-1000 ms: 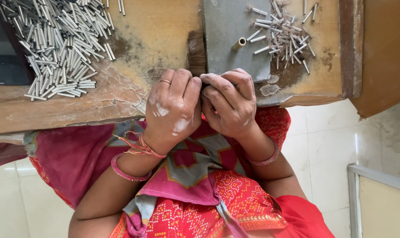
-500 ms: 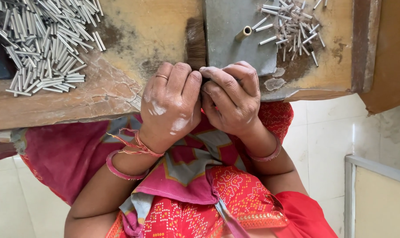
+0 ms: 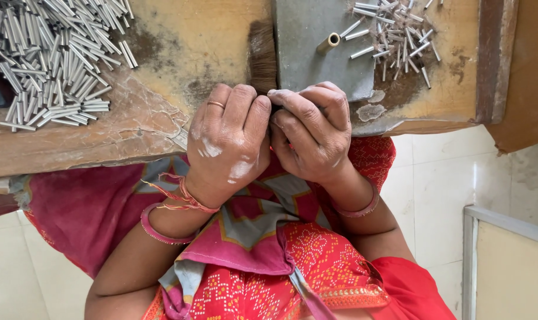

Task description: The person sits at a wooden workbench covered with many small silver metal pins and works a pin between their fingers, then reaches to the stone block with a hole and places or presses the pin into it, repeating this cycle with individual pins taken from the pile. A smartphone lies on the bench beside the pile of pins.

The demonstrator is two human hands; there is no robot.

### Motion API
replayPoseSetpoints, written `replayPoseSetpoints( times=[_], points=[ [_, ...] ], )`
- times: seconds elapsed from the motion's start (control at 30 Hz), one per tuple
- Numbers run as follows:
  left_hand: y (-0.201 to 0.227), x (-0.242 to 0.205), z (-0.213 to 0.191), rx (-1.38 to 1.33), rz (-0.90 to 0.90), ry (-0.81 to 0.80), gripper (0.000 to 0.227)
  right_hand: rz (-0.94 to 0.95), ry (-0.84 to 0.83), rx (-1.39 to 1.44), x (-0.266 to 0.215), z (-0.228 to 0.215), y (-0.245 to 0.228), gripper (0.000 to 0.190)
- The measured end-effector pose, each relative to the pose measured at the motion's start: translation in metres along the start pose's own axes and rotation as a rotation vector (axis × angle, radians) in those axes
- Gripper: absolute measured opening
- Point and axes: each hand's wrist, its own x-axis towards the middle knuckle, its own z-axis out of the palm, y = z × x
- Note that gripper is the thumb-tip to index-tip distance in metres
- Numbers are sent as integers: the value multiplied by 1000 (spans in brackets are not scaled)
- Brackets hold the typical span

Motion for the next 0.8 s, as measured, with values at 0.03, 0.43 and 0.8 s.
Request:
replayPoseSetpoints(
  times=[0.03,0.43,0.8],
  points=[
    [0,0,0,0,1,1,27,0,1,-1,0,0,0,16],
    [1,1,-1,-13,-11,-12,27,-1,-1,-17,1,0,-1,17],
    [2,3,-2,-26,-14,2,25,11,13,-1,5,-2,-5,16]
  ],
)
